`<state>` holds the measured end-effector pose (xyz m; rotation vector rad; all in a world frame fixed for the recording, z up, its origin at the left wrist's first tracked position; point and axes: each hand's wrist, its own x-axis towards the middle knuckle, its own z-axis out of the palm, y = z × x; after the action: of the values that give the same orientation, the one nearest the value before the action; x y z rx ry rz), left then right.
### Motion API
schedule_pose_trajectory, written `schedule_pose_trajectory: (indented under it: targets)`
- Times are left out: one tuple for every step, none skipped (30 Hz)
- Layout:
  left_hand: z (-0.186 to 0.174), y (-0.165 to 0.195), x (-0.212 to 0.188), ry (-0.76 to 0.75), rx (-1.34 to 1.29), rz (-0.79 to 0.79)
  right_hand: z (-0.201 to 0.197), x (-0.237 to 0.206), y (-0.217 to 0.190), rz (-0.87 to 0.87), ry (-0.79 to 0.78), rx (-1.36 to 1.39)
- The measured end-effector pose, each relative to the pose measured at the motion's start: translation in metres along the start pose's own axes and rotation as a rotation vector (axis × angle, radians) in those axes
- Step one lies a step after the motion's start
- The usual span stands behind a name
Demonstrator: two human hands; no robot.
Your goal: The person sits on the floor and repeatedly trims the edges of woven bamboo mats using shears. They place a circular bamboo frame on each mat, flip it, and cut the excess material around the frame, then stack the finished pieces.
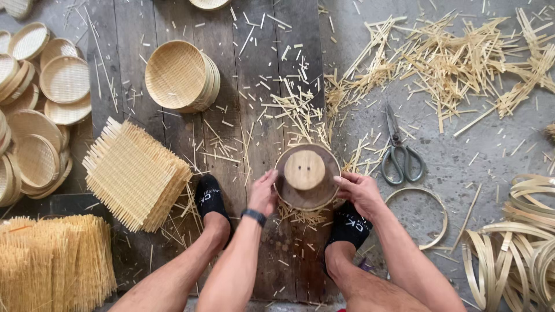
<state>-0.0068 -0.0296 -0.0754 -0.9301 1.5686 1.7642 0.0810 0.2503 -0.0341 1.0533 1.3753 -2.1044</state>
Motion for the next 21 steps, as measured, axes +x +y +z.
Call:
schedule_pose_trajectory:
  targets:
    - [-0.003, -0.009, -0.012, -0.027, -0.164, -0.192, 0.0, -0.005, 0.003, 0.039, -0.091, 0.13]
    - [-0.001, -0.021, -0.023, -0.134, -0.197, -0.23, 0.002, -0.008, 0.008, 0.037, -0.054, 0.065]
    - [0.001, -0.034, -0.033, -0.241, -0.233, -0.264, 0.007, -0.008, 0.015, 0.031, -0.018, -0.003]
    - [0.006, -0.045, -0.037, -0.191, -0.229, -0.242, 0.01, -0.005, 0.022, 0.024, 0.016, -0.07]
    - [0.012, -0.057, -0.039, -0.139, -0.224, -0.221, 0.011, -0.001, 0.028, 0.019, 0.028, -0.076]
    - [0.014, -0.065, -0.039, -0.086, -0.219, -0.202, 0.012, 0.003, 0.035, 0.016, 0.04, -0.081]
    - [0.015, -0.071, -0.037, -0.078, -0.215, -0.202, 0.011, 0.007, 0.041, 0.014, 0.054, -0.088]
    - [0.017, -0.076, -0.034, -0.07, -0.209, -0.204, 0.01, 0.009, 0.046, 0.006, 0.078, -0.116]
    - [0.018, -0.079, -0.031, -0.062, -0.203, -0.203, 0.01, 0.012, 0.05, -0.005, 0.1, -0.144]
    - [0.019, -0.081, -0.03, -0.05, -0.202, -0.207, 0.01, 0.014, 0.052, -0.016, 0.121, -0.17]
    - [0.02, -0.08, -0.03, -0.04, -0.202, -0.208, 0.011, 0.013, 0.053, -0.032, 0.115, -0.166]
    - [0.02, -0.076, -0.03, -0.032, -0.201, -0.205, 0.011, 0.011, 0.051, -0.052, 0.11, -0.162]
    - [0.02, -0.07, -0.033, -0.045, -0.171, -0.187, 0.013, 0.008, 0.047, -0.072, 0.105, -0.157]
    - [0.018, -0.064, -0.04, -0.058, -0.142, -0.168, 0.016, 0.003, 0.041, -0.037, 0.089, -0.148]
    - [0.018, -0.053, -0.044, -0.071, -0.113, -0.147, 0.019, -0.002, 0.033, -0.005, 0.071, -0.14]
    - [0.015, -0.037, -0.048, -0.07, 0.068, 0.003, 0.022, -0.008, 0.023, 0.03, 0.052, -0.132]
    - [0.008, -0.021, -0.056, -0.064, 0.252, 0.145, 0.025, -0.014, 0.011, -0.029, 0.092, -0.163]
    - [0.004, -0.007, -0.066, -0.054, 0.436, 0.279, 0.028, -0.019, 0.0, -0.081, 0.132, -0.194]
    - [0.005, 0.004, -0.077, -0.108, 0.463, 0.387, 0.031, -0.025, -0.011, -0.136, 0.171, -0.228]
    - [0.008, 0.017, -0.086, -0.163, 0.487, 0.499, 0.034, -0.03, -0.021, -0.091, 0.112, -0.201]
    - [0.012, 0.029, -0.095, -0.22, 0.513, 0.615, 0.037, -0.035, -0.029, -0.05, 0.053, -0.171]
